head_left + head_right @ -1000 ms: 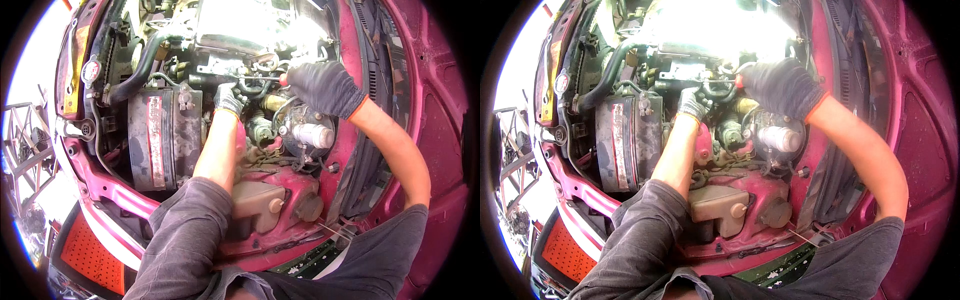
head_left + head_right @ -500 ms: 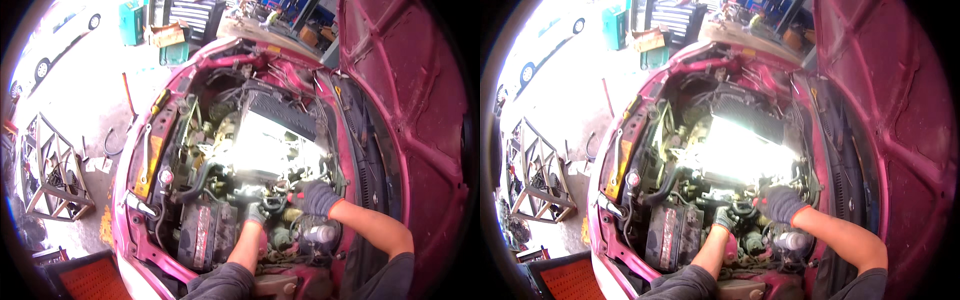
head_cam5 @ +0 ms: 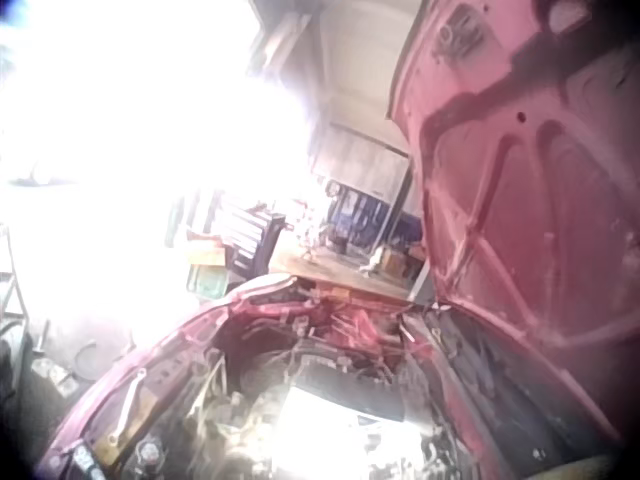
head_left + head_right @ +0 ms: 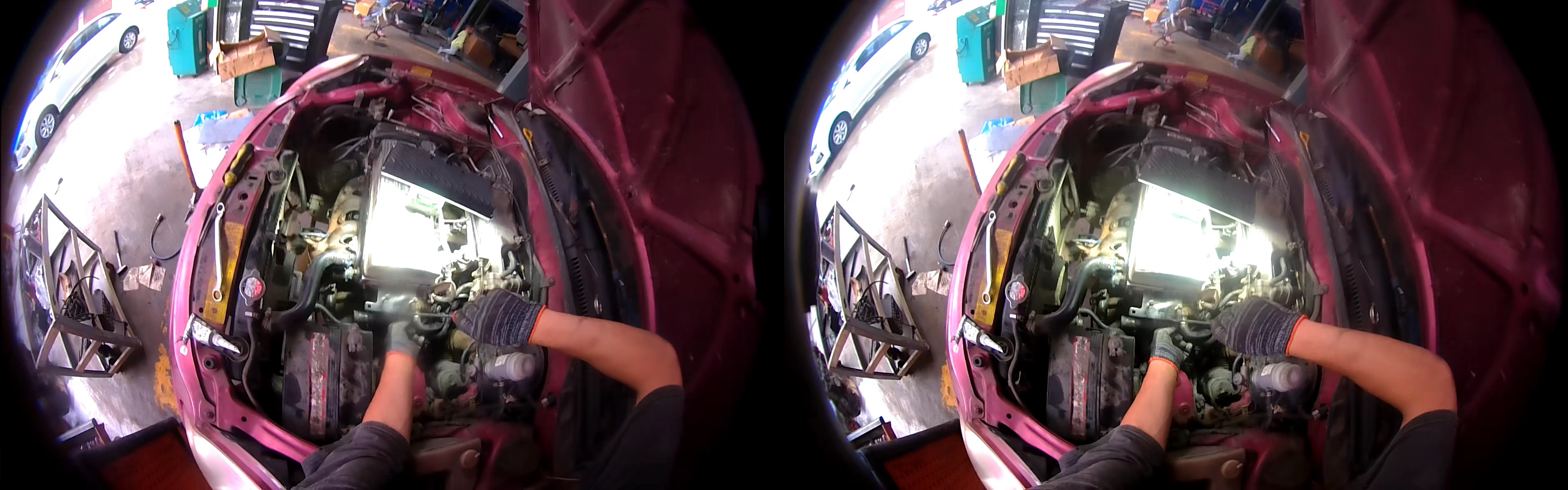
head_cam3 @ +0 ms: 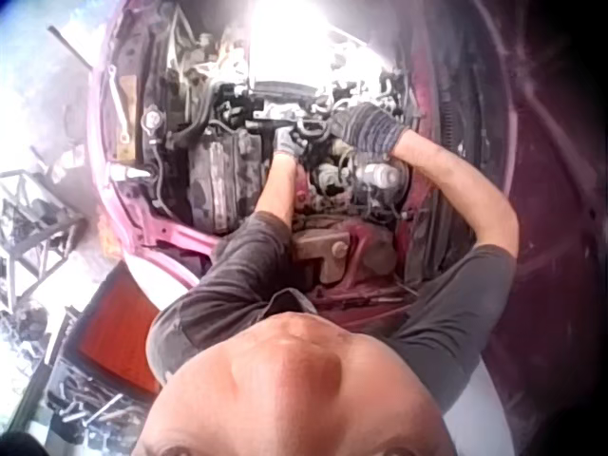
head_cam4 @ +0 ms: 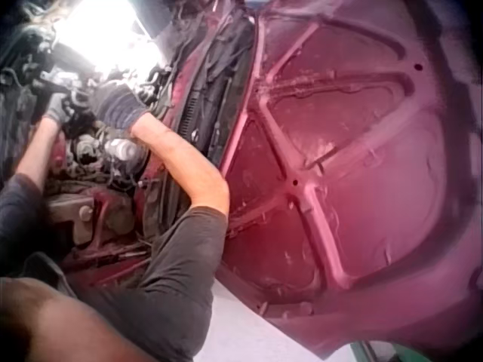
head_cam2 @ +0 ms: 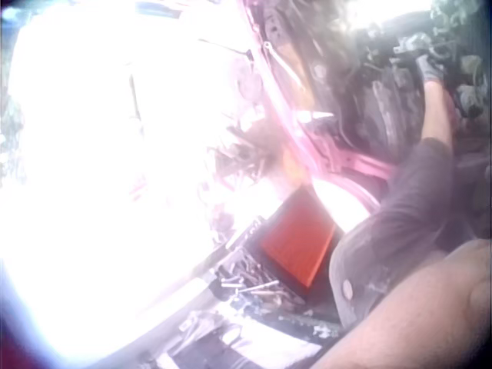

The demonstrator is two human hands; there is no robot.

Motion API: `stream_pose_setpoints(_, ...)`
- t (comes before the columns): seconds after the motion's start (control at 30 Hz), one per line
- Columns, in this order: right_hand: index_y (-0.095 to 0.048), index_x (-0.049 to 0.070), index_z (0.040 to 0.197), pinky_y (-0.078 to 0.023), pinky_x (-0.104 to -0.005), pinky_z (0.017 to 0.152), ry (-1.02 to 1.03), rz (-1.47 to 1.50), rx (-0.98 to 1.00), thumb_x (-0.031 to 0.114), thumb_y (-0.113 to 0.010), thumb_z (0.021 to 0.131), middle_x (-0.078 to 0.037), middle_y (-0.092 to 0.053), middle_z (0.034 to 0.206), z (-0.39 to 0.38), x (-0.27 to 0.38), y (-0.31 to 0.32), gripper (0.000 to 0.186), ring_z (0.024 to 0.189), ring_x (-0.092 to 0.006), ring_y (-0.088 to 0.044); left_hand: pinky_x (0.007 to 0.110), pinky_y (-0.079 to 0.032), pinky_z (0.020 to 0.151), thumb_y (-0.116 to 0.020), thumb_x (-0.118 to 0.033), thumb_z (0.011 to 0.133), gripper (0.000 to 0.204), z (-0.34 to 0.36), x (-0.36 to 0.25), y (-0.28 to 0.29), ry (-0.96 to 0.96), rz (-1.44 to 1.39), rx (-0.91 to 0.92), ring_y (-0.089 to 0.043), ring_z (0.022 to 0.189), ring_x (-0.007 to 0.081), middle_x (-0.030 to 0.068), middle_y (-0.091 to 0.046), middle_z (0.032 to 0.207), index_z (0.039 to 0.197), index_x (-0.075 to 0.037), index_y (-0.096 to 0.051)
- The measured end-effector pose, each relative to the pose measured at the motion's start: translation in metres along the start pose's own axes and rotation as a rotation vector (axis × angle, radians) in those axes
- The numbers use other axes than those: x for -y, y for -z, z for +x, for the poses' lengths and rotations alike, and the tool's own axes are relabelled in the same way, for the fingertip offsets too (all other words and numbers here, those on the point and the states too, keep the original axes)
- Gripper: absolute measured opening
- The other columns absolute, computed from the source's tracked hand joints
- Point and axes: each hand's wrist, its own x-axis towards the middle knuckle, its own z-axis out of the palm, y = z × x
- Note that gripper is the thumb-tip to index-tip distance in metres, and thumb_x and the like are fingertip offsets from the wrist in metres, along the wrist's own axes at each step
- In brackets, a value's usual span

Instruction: The person manipulates engine components, wires, and hoses inside the engine bay of a car, using a screwdriver to adjust or disconnect parts.

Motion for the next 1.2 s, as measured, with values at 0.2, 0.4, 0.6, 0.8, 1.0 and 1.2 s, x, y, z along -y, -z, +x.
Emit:
stream_pose_setpoints(0.2,-0.067,0.005,0.088,-0.052,-0.047,0.068,-0.574,0.326,-0.002,0.041,-0.062,0.082,-0.02,-0.068,0.081,0.017,0.006,0.005,0.036,0.076,-0.0374,-0.067,0.04,-0.042,0.055,-0.061,-0.024,0.084,0.02,-0.063,-0.002,-0.021,-0.081,-0.029,0.065,-0.043,0.052,0.0195,-0.0004,-0.047,0.06,0.069,-0.016,-0.052)
stream_pose_setpoints(0.4,-0.064,0.004,0.094,-0.051,-0.0459,0.059,0.245,-0.134,-0.15,0.028,-0.057,0.085,-0.014,-0.065,0.078,0.006,-0.002,-0.006,0.026,0.07,-0.0311,-0.066,0.041,-0.043,0.054,-0.053,-0.023,0.088,0.015,-0.069,0.01,-0.014,-0.144,-0.117,0.119,-0.043,0.051,0.0205,0.0017,-0.047,0.064,0.076,-0.014,-0.055)
stream_pose_setpoints(0.6,-0.068,0.003,0.095,-0.052,-0.0445,0.063,-0.294,0.206,0.137,0.034,-0.061,0.084,-0.017,-0.067,0.078,0.017,0.006,0.011,0.034,0.069,-0.033,-0.067,0.036,-0.049,0.051,-0.062,-0.013,0.088,0.007,-0.076,0.005,-0.017,-0.157,-0.115,-0.062,-0.045,0.049,0.0167,0.0032,-0.051,0.071,0.084,-0.009,-0.057)
stream_pose_setpoints(0.8,-0.069,0.006,0.102,-0.052,-0.0461,0.076,-0.617,0.565,0.092,0.051,-0.056,0.086,-0.018,-0.069,0.085,-0.004,-0.006,-0.019,0.049,0.077,-0.0319,-0.068,0.03,-0.047,0.045,-0.066,-0.014,0.087,0.01,-0.08,0.019,-0.025,-0.343,0.017,-0.094,-0.051,0.052,0.0157,0.0044,-0.057,0.07,0.08,-0.007,-0.064)
stream_pose_setpoints(1.0,-0.062,0.008,0.103,-0.051,-0.0419,0.061,0.105,-0.167,-0.175,0.025,-0.054,0.086,-0.012,-0.063,0.081,-0.01,0.004,-0.01,0.025,0.074,-0.0274,-0.065,0.042,-0.043,0.052,-0.076,-0.027,0.078,0.036,-0.066,0.033,-0.03,-0.873,0.565,-0.367,-0.051,0.052,0.0273,0.0182,-0.057,0.063,0.068,0.004,-0.063)
stream_pose_setpoints(1.2,-0.062,0.009,0.096,-0.05,-0.0442,0.055,0.099,-0.124,-0.115,0.022,-0.053,0.085,-0.011,-0.063,0.077,-0.003,-0.013,-0.02,0.02,0.068,-0.029,-0.065,0.049,-0.038,0.06,-0.078,-0.038,0.074,0.052,-0.069,0.037,-0.035,-1.013,0.884,-0.414,-0.049,0.057,0.0385,0.0252,-0.054,0.059,0.059,0.008,-0.057)
